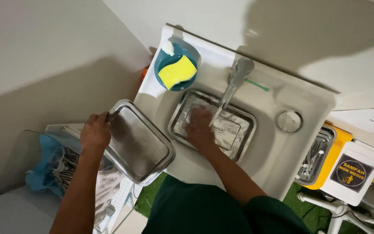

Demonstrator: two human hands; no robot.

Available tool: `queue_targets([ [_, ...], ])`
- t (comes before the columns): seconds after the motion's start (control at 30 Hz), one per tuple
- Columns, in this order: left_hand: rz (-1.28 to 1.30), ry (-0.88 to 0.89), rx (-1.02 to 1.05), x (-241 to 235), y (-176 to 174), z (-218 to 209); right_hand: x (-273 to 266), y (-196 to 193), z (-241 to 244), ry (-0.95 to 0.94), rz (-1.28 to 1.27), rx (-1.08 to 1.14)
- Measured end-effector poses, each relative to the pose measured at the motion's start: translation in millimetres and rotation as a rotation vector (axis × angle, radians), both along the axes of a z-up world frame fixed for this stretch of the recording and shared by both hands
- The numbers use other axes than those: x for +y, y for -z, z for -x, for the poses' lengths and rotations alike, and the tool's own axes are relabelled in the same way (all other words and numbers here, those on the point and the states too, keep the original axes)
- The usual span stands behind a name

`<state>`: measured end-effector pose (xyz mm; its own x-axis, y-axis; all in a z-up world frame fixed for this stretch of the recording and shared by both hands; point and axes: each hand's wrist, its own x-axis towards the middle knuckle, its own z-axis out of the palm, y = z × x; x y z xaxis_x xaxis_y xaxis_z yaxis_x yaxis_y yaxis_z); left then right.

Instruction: The person washes several rectangular metal trays in a sink under running water. They scrub the trays by hand, rinse them, and place the cleaned trays on a stack to the left of the sink.

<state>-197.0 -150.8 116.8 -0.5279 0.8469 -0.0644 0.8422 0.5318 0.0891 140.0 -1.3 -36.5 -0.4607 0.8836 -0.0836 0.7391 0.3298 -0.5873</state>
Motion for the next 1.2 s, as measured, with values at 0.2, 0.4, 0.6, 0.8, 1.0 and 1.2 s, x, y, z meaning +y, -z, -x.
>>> queue_targets([
  [0.2, -0.041, 0.085, 0.131, 9, -13, -8, 20, 34, 6, -0.409, -0.261, 0.014],
  [0.4, -0.339, 0.266, -0.219, 77, -26, -97, 16, -47, -41, -0.085, -0.027, 0.050],
  [0.6, 0.186, 0.296, -0.281, 141, 96, -167, -7, -51, -102, 0.330, -0.388, 0.016],
  [0.8, 0.737, 0.708, 0.482, 159, 123, -180, -13, -13, -151, 0.500, -0.096, -0.017],
  [1.0, 0.658, 0.465, 0.205, 174, 178, -153, -3, -21, -151, 0.641, 0.128, -0.092],
  [1.2, 0.452, 0.383, 0.165, 168, 208, -148, 0, -75, -122, 0.629, 0.240, -0.034],
])
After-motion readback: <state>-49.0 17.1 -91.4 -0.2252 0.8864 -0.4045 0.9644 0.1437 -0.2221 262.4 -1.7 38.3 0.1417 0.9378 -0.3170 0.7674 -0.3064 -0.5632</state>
